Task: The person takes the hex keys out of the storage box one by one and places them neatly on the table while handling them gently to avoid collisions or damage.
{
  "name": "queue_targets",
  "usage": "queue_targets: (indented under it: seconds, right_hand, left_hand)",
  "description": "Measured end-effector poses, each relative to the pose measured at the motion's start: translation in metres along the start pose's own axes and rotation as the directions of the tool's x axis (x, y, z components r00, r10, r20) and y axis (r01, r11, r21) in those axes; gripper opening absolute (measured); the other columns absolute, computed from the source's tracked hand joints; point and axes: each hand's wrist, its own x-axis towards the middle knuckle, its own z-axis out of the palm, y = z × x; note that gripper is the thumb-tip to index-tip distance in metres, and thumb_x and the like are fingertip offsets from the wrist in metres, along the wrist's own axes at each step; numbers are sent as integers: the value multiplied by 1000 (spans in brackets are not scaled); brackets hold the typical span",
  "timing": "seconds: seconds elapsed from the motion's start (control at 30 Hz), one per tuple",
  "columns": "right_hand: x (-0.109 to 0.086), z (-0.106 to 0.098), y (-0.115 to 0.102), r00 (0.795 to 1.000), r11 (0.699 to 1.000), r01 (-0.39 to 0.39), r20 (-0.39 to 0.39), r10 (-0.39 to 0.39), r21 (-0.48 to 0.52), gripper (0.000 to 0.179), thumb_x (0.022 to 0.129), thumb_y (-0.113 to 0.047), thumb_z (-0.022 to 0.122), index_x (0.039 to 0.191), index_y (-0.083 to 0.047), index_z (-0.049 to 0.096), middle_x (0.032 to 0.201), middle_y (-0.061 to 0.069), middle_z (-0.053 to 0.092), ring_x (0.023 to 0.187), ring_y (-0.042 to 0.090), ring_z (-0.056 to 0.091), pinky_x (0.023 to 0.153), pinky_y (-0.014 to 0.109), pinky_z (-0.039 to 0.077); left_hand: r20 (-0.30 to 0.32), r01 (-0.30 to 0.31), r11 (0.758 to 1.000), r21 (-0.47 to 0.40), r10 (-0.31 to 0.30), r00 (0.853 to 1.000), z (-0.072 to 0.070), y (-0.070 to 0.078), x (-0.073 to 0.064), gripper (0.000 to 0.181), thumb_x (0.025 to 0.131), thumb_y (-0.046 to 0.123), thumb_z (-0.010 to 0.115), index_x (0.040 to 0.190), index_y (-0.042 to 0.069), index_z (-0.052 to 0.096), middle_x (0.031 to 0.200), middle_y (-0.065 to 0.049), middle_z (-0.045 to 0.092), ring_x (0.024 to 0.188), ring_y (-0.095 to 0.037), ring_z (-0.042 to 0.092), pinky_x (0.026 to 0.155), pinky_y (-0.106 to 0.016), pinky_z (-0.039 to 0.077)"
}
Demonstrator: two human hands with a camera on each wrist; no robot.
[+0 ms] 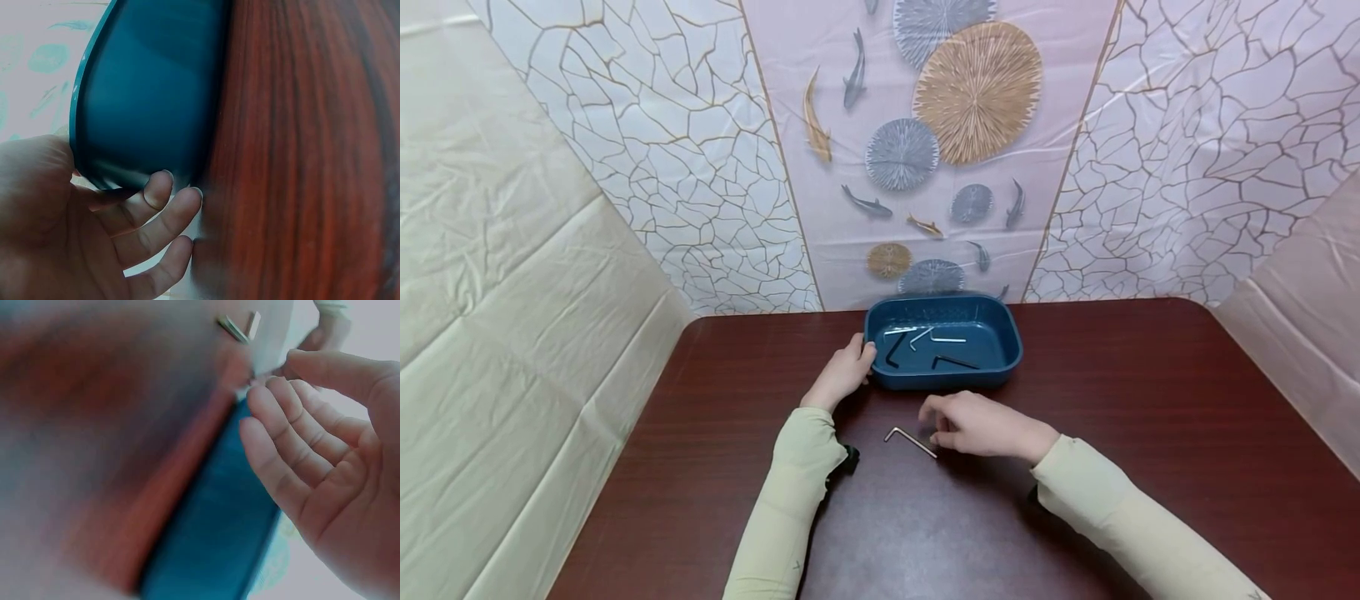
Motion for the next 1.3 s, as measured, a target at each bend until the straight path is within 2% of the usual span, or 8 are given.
queue_targets:
  seconds: [0.33,0.67,0.8,1.07,1.3]
  right_hand:
    - [1,-37,5,996,995,-26,-86,18,-95,25,96,-16,69,120,-9,65,82,-9,60,60,3,51,60,25,47]
    - [3,-59,10,992,994,-63,-114,53,-92,25,98,-16,67,122,-10,66,86,-7,63,65,7,55,63,29,49]
    - [6,-64,16,988,996,-72,-142,64,-57,24,98,-15,68,120,-9,66,90,-4,66,69,9,56,65,31,50]
    - [11,-70,30,970,988,-122,-199,139,93,24,99,-17,66,120,-7,66,95,2,67,78,16,59,70,36,50]
    - [19,-72,46,951,982,-163,-251,183,100,22,100,-27,65,116,-12,69,98,0,67,86,18,59,78,37,50]
  left_hand:
    - [13,-4,1000,-9,4,1000,0,-1,-1,50,109,34,35,149,4,38,99,-11,64,81,-24,62,79,-39,52]
    - [12,6,1000,-16,-6,1000,0,-2,0,49,109,34,35,148,5,38,97,-10,63,81,-25,62,79,-39,51]
    - [9,3,1000,-14,-3,1000,0,-2,1,50,109,35,35,149,4,38,97,-10,63,81,-25,62,78,-39,51]
    - [7,7,1000,-5,-7,1000,0,-3,2,50,109,34,35,149,4,38,97,-10,64,79,-23,62,78,-39,51]
    - [12,4,1000,-13,-4,1000,0,-4,3,48,110,33,36,147,4,39,95,-10,64,78,-23,62,77,-39,52]
